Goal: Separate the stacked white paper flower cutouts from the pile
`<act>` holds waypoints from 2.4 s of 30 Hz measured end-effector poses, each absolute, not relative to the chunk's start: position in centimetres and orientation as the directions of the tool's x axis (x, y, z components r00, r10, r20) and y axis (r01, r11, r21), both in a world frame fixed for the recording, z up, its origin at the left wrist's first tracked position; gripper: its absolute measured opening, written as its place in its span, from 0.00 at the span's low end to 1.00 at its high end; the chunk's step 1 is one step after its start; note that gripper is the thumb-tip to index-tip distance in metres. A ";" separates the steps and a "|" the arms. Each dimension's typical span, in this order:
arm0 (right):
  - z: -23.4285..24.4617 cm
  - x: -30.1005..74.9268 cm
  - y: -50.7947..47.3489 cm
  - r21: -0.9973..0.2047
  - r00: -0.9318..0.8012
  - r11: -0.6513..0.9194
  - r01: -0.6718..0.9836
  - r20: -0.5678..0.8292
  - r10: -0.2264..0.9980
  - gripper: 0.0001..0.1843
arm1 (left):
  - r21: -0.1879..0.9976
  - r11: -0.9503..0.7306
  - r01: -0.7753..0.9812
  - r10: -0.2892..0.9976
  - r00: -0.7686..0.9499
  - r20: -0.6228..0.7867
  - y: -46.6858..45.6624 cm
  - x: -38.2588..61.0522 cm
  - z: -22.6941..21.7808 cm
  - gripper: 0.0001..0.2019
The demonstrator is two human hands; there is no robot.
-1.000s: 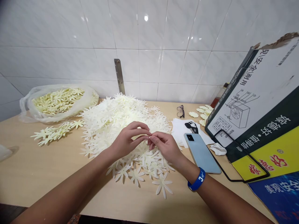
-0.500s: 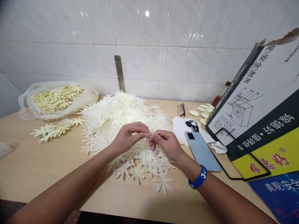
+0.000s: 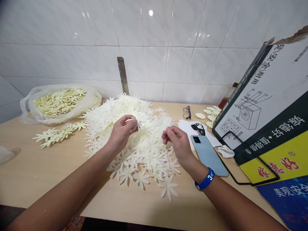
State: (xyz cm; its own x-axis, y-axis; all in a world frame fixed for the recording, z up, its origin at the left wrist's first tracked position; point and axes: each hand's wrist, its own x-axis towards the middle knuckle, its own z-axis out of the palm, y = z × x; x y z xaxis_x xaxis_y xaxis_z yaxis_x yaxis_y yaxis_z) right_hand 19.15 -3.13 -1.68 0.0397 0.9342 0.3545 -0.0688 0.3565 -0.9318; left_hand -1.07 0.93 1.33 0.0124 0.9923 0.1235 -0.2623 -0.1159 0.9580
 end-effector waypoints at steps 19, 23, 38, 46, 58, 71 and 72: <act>-0.6 18.3 -4.2 -0.822 0.084 0.365 0.437 0.441 0.893 0.10 | 0.994 -0.085 0.071 0.957 0.283 0.062 0.2 -0.6 0.9 0.16; -0.7 18.4 -4.3 -0.831 0.032 0.388 0.399 0.435 0.900 0.13 | 0.977 -0.121 0.176 0.957 0.282 0.068 -0.4 -0.2 1.0 0.21; -1.4 18.5 -4.1 -0.825 0.024 0.382 0.417 0.430 0.903 0.14 | 0.878 -0.413 0.241 0.899 -0.047 0.435 1.1 -2.9 5.1 0.17; -1.8 18.4 -4.2 -0.852 0.058 0.369 0.373 0.418 0.907 0.17 | 0.559 -0.362 0.746 0.932 0.270 0.243 2.3 -3.6 8.3 0.35; -2.1 18.8 -3.9 -0.873 0.095 0.345 0.345 0.398 0.912 0.18 | 0.312 0.221 0.924 0.874 -0.330 0.356 -1.7 -23.7 -1.0 0.27; -2.6 18.9 -3.8 -0.891 0.083 0.320 0.321 0.363 0.928 0.18 | 0.420 0.214 0.882 0.819 -0.396 0.414 -2.3 -27.2 -1.9 0.16; -2.5 18.9 -3.9 -0.891 0.078 0.331 0.310 0.371 0.925 0.18 | 0.419 0.212 0.883 0.823 -0.393 0.411 -2.5 -27.6 -1.6 0.15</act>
State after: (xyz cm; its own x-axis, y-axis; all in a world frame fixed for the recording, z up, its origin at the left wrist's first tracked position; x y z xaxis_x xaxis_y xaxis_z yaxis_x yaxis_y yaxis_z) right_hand 18.88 -3.87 -2.52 0.0780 0.9254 0.3708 0.3100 0.3310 -0.8913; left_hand -27.56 -2.55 -1.58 -0.3928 0.8228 0.4108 0.8829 0.2123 0.4189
